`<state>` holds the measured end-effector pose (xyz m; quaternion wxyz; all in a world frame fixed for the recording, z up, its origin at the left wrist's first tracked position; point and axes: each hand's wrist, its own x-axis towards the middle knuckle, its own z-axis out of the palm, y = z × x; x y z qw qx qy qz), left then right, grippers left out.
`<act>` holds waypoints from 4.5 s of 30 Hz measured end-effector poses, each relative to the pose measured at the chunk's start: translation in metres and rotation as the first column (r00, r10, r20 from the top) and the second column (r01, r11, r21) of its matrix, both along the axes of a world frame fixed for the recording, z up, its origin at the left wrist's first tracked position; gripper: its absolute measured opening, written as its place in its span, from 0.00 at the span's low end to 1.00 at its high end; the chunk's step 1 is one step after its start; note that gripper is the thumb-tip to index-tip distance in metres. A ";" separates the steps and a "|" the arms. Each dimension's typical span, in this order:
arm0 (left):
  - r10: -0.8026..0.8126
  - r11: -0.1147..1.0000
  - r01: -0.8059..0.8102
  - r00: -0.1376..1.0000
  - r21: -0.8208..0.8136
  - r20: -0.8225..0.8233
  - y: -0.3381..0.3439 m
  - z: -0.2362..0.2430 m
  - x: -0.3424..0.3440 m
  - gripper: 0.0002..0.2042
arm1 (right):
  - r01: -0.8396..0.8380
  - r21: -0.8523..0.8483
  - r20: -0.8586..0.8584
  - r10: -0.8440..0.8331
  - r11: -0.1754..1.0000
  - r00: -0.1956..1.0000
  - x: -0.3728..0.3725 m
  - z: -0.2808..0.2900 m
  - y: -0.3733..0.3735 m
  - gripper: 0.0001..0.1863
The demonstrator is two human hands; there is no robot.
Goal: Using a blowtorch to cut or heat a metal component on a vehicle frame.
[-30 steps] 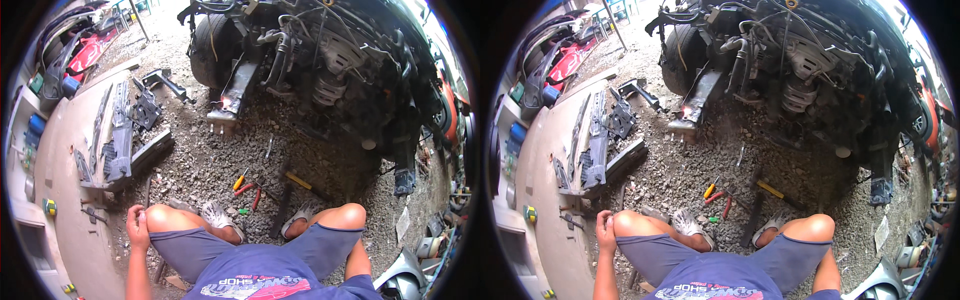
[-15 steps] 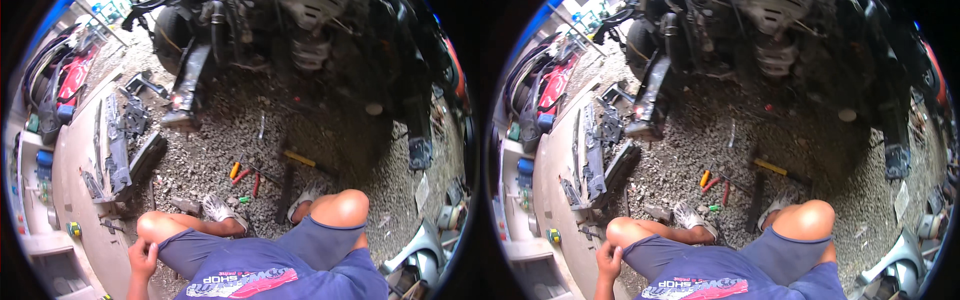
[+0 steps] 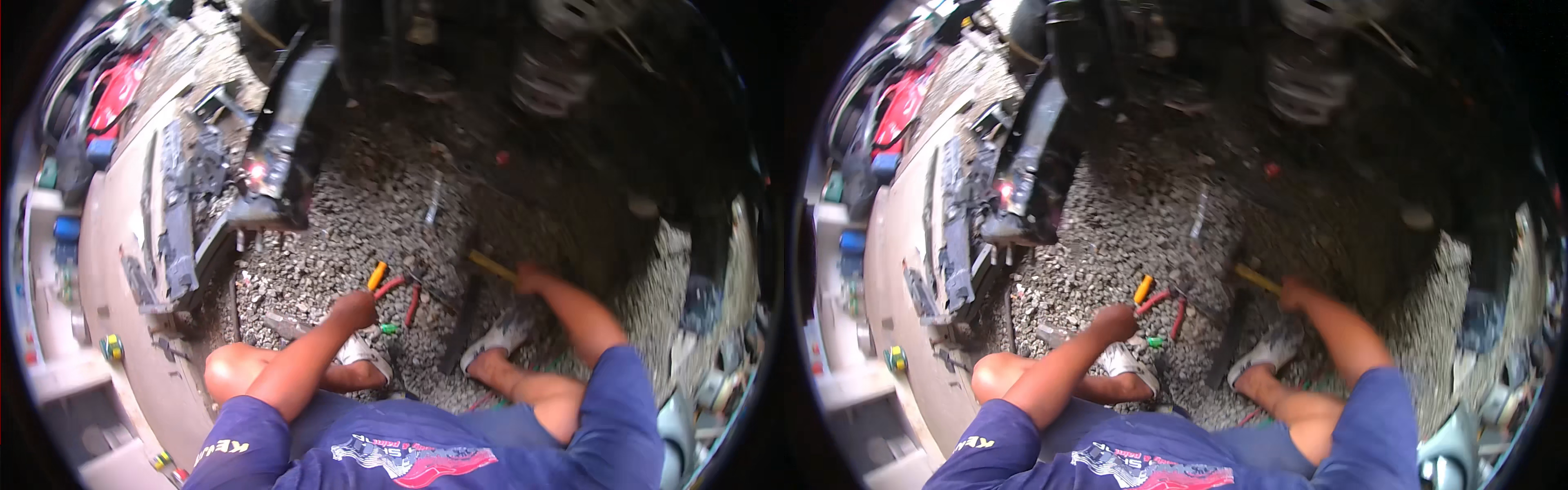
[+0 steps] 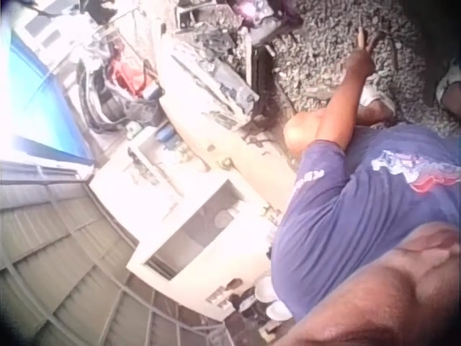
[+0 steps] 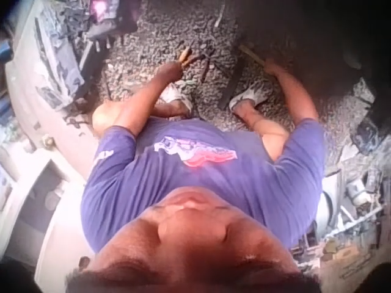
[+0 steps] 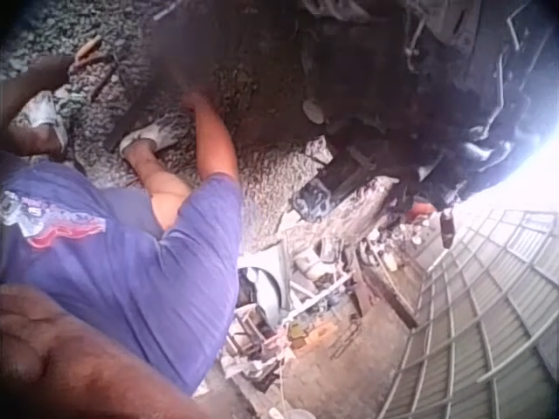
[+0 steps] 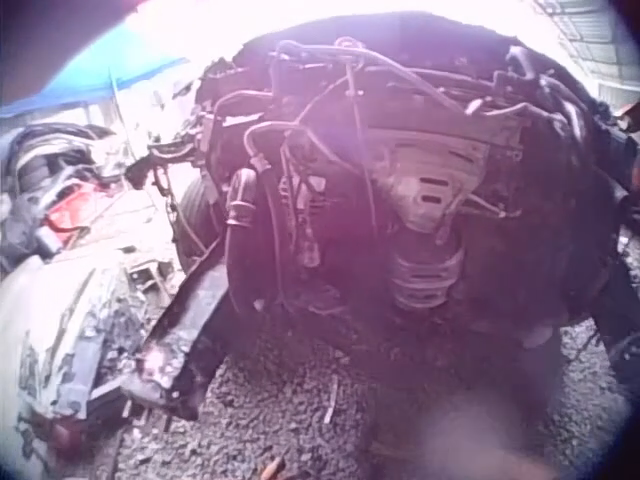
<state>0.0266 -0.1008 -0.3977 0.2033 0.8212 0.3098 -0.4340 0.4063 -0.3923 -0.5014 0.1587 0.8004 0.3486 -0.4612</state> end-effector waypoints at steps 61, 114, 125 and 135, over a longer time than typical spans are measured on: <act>0.732 0.660 -0.748 0.661 0.072 0.165 0.268 0.660 -0.532 0.22 | 0.097 -0.241 -0.066 -0.116 0.966 0.991 -0.341 0.766 0.249 0.27; 0.777 0.629 -0.769 0.625 0.117 -0.070 0.466 0.742 -0.605 0.23 | 0.235 -0.126 -0.229 -0.258 0.964 0.939 -0.334 0.707 0.453 0.31; 0.789 0.562 -0.822 0.566 0.091 0.238 0.554 0.772 -0.574 0.22 | 0.159 -0.249 -0.236 -0.219 0.956 0.947 -0.355 0.745 0.477 0.21; 0.735 0.674 -0.717 0.674 -0.177 0.071 0.608 0.686 -0.598 0.20 | 0.562 -0.241 -0.092 -0.596 0.791 0.798 -0.427 0.745 0.508 0.20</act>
